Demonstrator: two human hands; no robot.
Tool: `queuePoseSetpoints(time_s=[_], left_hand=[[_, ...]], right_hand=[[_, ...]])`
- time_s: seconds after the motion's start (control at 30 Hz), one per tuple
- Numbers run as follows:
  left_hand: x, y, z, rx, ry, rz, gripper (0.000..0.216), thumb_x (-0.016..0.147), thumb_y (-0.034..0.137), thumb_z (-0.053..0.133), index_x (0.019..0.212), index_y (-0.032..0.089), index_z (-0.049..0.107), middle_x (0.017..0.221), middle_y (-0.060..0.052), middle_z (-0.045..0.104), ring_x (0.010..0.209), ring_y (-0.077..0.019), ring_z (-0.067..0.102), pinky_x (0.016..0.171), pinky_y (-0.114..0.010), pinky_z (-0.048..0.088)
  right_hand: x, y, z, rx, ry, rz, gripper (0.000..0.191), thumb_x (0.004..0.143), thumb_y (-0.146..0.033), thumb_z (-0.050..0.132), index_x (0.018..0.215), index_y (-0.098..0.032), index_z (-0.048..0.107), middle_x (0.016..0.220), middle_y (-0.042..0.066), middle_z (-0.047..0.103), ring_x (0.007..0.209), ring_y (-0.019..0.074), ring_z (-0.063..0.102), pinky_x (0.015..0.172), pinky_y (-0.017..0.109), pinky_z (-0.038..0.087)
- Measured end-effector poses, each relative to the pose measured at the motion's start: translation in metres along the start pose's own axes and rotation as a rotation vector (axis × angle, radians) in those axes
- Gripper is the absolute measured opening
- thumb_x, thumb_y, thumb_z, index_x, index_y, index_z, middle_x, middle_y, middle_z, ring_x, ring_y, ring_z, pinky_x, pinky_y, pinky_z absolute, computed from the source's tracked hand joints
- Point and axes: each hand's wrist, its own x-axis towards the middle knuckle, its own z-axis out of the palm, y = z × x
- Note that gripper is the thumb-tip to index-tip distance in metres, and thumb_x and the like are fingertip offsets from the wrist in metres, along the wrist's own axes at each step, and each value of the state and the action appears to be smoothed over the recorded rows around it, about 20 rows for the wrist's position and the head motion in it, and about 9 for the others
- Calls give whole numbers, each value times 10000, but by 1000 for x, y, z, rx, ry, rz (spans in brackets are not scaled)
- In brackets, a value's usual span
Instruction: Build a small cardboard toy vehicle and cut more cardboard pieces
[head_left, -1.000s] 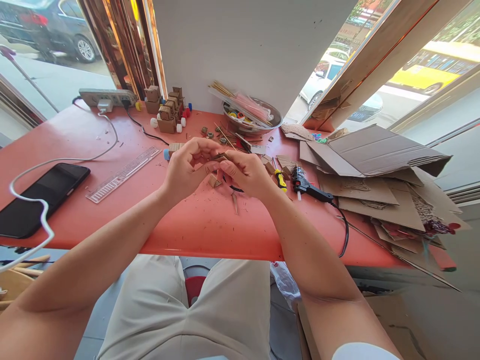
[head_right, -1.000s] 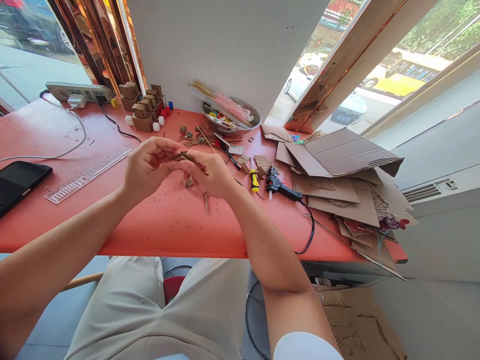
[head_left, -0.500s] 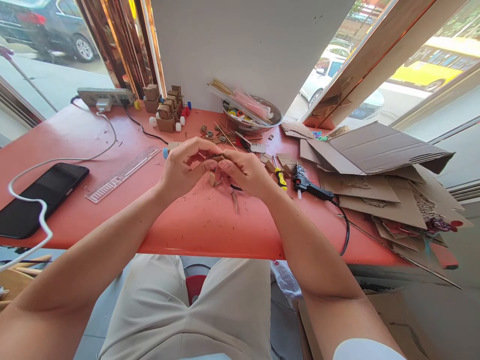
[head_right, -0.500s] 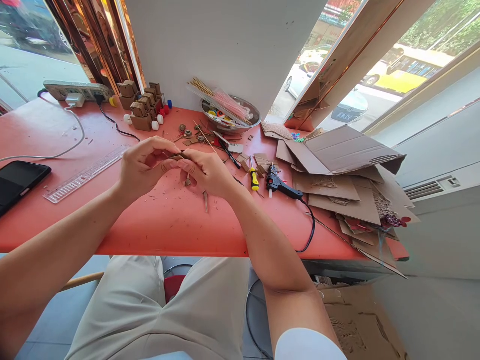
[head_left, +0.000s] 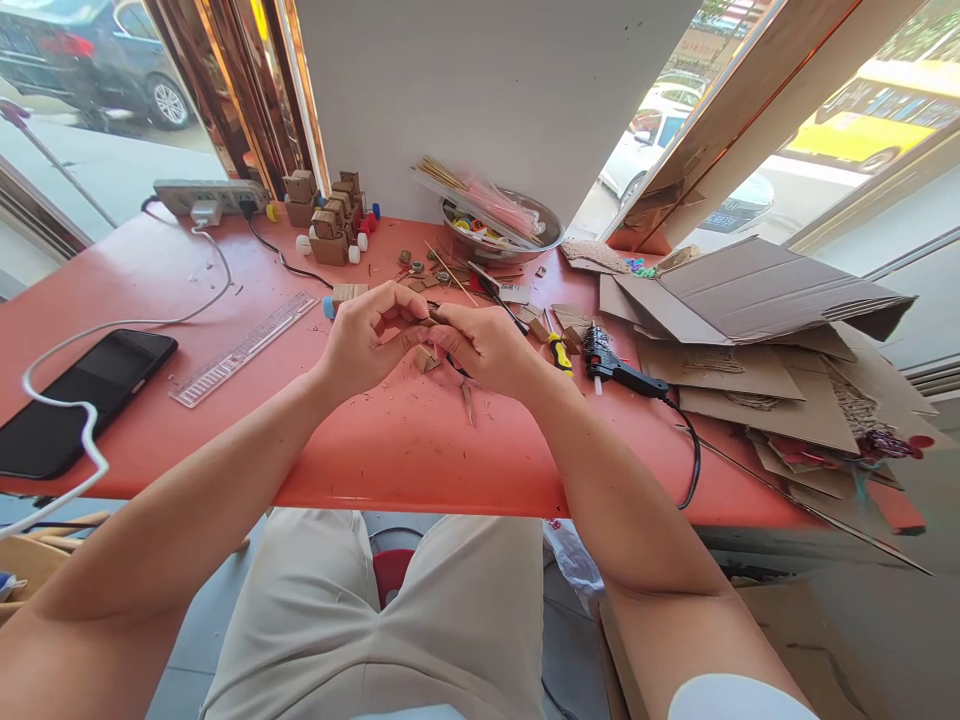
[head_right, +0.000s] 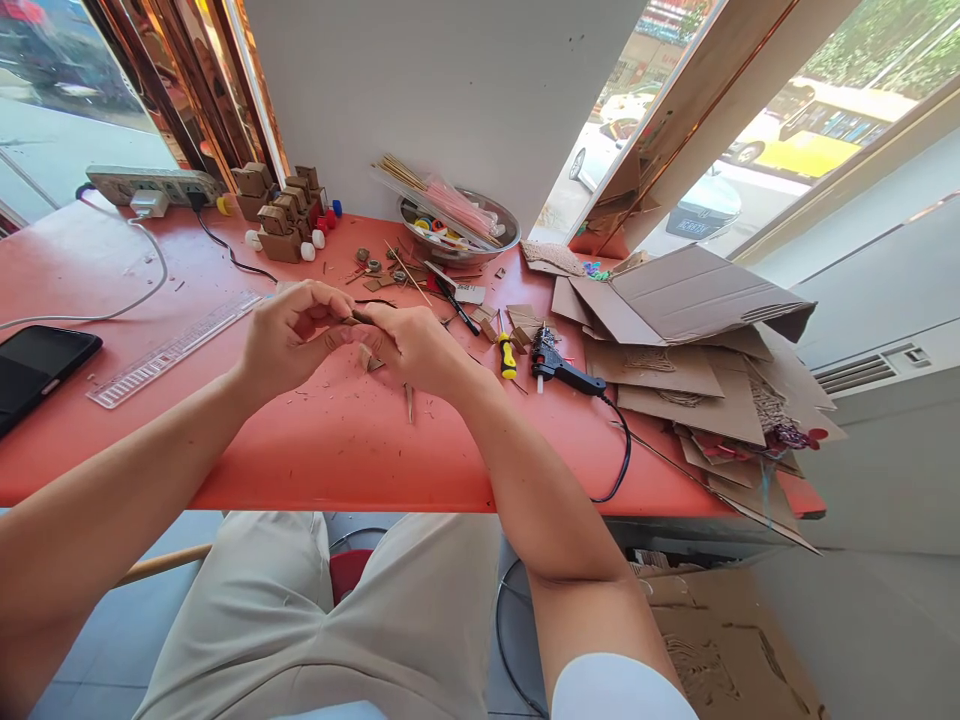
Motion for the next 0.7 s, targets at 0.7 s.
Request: queuePoseSetpoints(time_s=[0.7], left_hand=[[4,7,3,-110,-19,-77,474,737,569,963,782,231,632,792,-21,717,702,-162,692,661,-306,626]], right_hand=[[-1,-7,4,-124,36,-72,572,1160,-628,213,819,-255,481,705,10,603,691,161,591,715,282,466]])
